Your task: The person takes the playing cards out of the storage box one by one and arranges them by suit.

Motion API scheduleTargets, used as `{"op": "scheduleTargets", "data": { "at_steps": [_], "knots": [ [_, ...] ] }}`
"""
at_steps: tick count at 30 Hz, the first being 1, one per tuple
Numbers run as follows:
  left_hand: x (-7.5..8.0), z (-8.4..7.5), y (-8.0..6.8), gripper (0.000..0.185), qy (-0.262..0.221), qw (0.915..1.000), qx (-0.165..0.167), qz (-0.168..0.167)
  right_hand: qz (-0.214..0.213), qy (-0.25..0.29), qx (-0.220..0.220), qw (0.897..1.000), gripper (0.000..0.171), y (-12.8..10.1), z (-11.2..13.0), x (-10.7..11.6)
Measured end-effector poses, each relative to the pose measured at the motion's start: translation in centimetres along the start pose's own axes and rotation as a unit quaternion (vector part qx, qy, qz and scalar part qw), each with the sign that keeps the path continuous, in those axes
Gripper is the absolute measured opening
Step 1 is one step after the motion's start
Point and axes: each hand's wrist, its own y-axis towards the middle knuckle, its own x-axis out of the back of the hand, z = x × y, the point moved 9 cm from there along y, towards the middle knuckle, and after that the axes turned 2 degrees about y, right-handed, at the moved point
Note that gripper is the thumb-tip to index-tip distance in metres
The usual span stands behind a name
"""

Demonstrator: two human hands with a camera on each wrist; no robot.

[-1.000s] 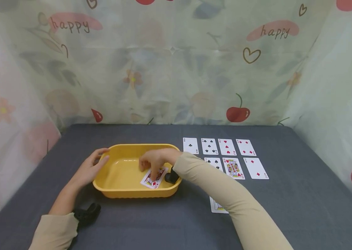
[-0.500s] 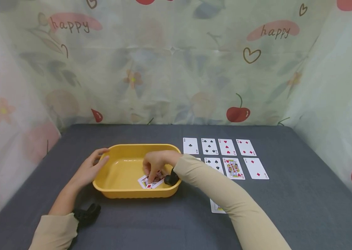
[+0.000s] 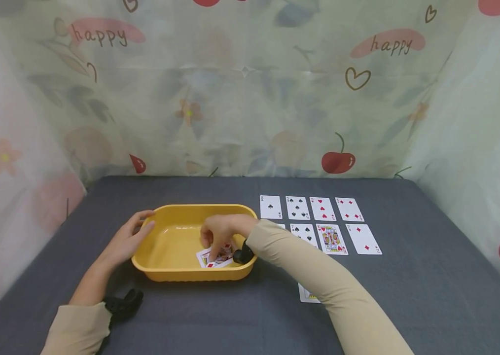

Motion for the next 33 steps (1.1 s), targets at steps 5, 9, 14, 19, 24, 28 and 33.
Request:
{"op": "scheduleTargets", "data": {
  "at_steps": [5, 9, 14, 19, 24, 28, 33],
  "knots": [
    [0.0, 0.0, 0.0, 0.061, -0.001, 1.0, 0.0, 0.0, 0.021, 0.008, 0.001, 1.0, 0.022, -0.1, -0.1, -0.2],
    [-0.1, 0.0, 0.0, 0.061, -0.001, 1.0, 0.002, 0.0, 0.025, 0.031, 0.009, 0.999, 0.017, -0.3, -0.2, 0.0],
    [-0.1, 0.0, 0.0, 0.062, -0.001, 1.0, 0.003, -0.001, 0.017, 0.082, 0.024, 0.996, 0.015, -0.6, -0.1, 0.8],
    [0.0, -0.1, 0.0, 0.061, 0.001, 1.0, 0.002, -0.001, -0.005, 0.116, 0.031, 0.993, 0.014, -1.1, 0.0, 2.1],
    [0.0, -0.1, 0.0, 0.06, 0.0, 1.0, -0.003, -0.001, -0.029, 0.138, 0.037, 0.989, 0.017, -2.0, 0.3, 3.5],
    [0.0, -0.1, 0.0, 0.06, 0.0, 1.0, -0.005, 0.0, -0.046, 0.163, 0.035, 0.985, 0.022, -2.6, 0.3, 4.4],
    [0.1, -0.1, 0.0, 0.059, 0.002, 1.0, -0.007, -0.004, -0.067, 0.181, 0.028, 0.981, 0.026, -3.5, 0.2, 5.2]
  ]
}}
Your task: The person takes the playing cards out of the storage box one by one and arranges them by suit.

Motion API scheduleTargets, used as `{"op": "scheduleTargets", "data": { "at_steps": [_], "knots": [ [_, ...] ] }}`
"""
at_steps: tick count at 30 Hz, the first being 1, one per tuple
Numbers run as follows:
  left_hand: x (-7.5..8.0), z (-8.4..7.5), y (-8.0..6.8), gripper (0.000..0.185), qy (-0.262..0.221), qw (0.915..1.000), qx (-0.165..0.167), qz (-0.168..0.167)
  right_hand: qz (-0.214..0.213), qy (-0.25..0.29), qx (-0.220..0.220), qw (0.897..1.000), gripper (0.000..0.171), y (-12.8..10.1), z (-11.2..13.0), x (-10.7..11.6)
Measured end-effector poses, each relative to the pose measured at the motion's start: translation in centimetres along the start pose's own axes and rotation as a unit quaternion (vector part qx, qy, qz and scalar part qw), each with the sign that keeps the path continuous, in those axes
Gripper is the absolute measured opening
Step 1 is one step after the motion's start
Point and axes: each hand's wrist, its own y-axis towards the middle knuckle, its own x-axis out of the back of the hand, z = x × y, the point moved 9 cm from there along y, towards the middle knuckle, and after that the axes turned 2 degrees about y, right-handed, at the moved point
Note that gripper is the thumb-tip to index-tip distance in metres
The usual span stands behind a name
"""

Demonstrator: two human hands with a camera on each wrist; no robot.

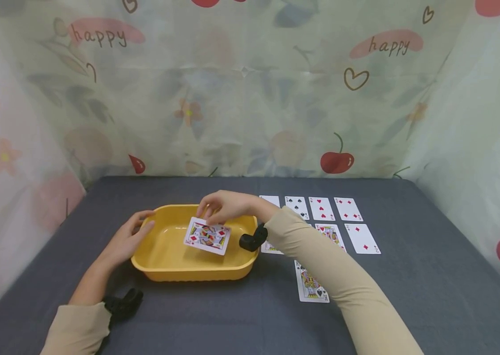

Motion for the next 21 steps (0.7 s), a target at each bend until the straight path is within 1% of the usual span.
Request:
{"op": "scheduleTargets", "data": {
  "at_steps": [6, 12, 17, 21],
  "knots": [
    [0.0, -0.1, -0.1, 0.059, -0.004, 1.0, -0.006, -0.002, -0.02, 0.012, 0.003, 1.0, 0.027, -1.1, 0.1, 0.9],
    [-0.1, -0.1, 0.0, 0.059, -0.007, 0.9999, -0.007, -0.002, -0.048, 0.038, 0.009, 0.998, 0.028, -2.7, -0.3, 2.2],
    [-0.1, 0.0, 0.0, 0.06, -0.006, 1.0, -0.006, -0.002, -0.081, 0.068, -0.002, 0.994, 0.028, -4.2, -1.0, 3.2],
    [-0.1, 0.0, 0.0, 0.061, -0.006, 1.0, -0.007, -0.002, -0.109, 0.096, -0.011, 0.989, 0.027, -5.4, -1.6, 4.0]
  ]
}}
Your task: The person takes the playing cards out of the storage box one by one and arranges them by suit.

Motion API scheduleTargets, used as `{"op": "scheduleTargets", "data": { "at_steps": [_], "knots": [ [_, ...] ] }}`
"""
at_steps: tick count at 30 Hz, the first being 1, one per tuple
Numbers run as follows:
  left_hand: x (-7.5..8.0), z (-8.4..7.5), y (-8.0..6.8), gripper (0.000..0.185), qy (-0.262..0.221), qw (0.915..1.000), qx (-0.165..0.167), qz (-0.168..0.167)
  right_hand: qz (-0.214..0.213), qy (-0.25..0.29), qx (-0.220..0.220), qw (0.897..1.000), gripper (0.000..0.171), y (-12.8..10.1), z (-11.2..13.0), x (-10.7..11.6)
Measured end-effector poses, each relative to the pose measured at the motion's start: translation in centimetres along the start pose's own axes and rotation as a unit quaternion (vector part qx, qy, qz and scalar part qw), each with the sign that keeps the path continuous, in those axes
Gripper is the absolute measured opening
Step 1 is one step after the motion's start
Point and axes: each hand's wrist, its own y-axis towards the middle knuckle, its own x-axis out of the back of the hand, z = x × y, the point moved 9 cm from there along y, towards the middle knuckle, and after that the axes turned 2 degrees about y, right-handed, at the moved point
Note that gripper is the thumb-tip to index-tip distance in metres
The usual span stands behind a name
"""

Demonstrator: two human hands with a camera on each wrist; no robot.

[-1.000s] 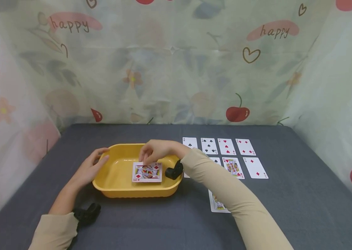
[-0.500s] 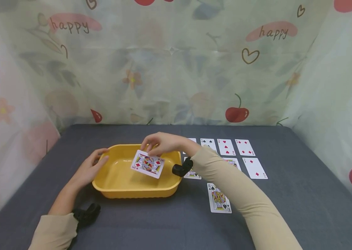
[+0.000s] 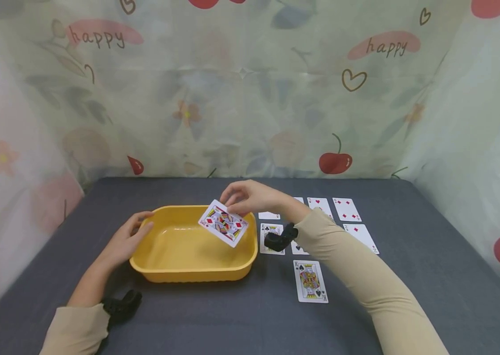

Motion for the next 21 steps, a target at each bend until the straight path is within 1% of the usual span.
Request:
{"op": "scheduleTargets", "data": {
  "at_steps": [7, 14, 21],
  "knots": [
    [0.0, 0.0, 0.0, 0.06, 0.002, 1.0, 0.005, 0.0, -0.042, 0.022, -0.009, 0.999, 0.027, -1.6, -1.3, 1.3],
    [-0.1, 0.2, 0.0, 0.06, 0.003, 0.9999, 0.013, 0.001, -0.072, 0.035, -0.025, 0.996, 0.028, -3.3, -3.4, 2.0],
    [-0.1, 0.2, 0.0, 0.06, 0.003, 0.9999, 0.01, 0.001, -0.099, 0.052, -0.034, 0.993, 0.034, -6.0, -5.4, 3.9]
  ]
}}
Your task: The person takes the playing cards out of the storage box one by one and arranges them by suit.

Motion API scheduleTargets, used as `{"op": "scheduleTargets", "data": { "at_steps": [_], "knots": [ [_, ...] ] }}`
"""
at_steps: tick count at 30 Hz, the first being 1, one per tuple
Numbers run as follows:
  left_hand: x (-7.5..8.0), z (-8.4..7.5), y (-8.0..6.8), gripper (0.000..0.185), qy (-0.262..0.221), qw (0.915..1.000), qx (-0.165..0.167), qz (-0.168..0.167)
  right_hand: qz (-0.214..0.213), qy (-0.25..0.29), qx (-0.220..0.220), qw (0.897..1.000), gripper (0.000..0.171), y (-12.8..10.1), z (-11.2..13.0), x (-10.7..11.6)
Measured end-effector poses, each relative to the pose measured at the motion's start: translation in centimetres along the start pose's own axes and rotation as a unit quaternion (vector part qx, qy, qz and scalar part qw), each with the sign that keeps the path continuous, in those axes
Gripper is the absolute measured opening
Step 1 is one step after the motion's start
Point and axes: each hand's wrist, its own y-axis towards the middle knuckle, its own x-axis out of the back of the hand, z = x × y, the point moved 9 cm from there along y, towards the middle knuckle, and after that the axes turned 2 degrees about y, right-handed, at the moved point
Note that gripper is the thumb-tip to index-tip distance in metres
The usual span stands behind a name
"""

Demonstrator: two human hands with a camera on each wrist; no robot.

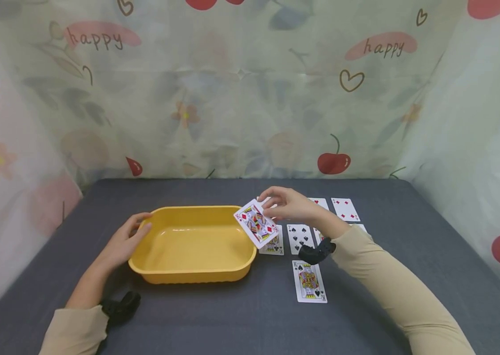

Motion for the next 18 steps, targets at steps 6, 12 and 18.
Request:
{"op": "scheduleTargets", "data": {
  "at_steps": [6, 12, 18],
  "knots": [
    [0.0, 0.0, 0.0, 0.061, 0.001, 1.0, 0.002, 0.001, -0.03, -0.003, -0.018, 0.999, 0.04, -2.3, -1.8, 2.8],
    [0.0, 0.1, 0.0, 0.061, 0.002, 1.0, 0.005, 0.002, -0.05, 0.007, -0.025, 0.998, 0.045, -4.4, -3.6, 5.1],
    [-0.1, 0.1, 0.1, 0.063, 0.0, 1.0, 0.005, 0.003, -0.064, -0.007, -0.043, 0.997, 0.047, -6.3, -5.5, 7.0]
  ]
}}
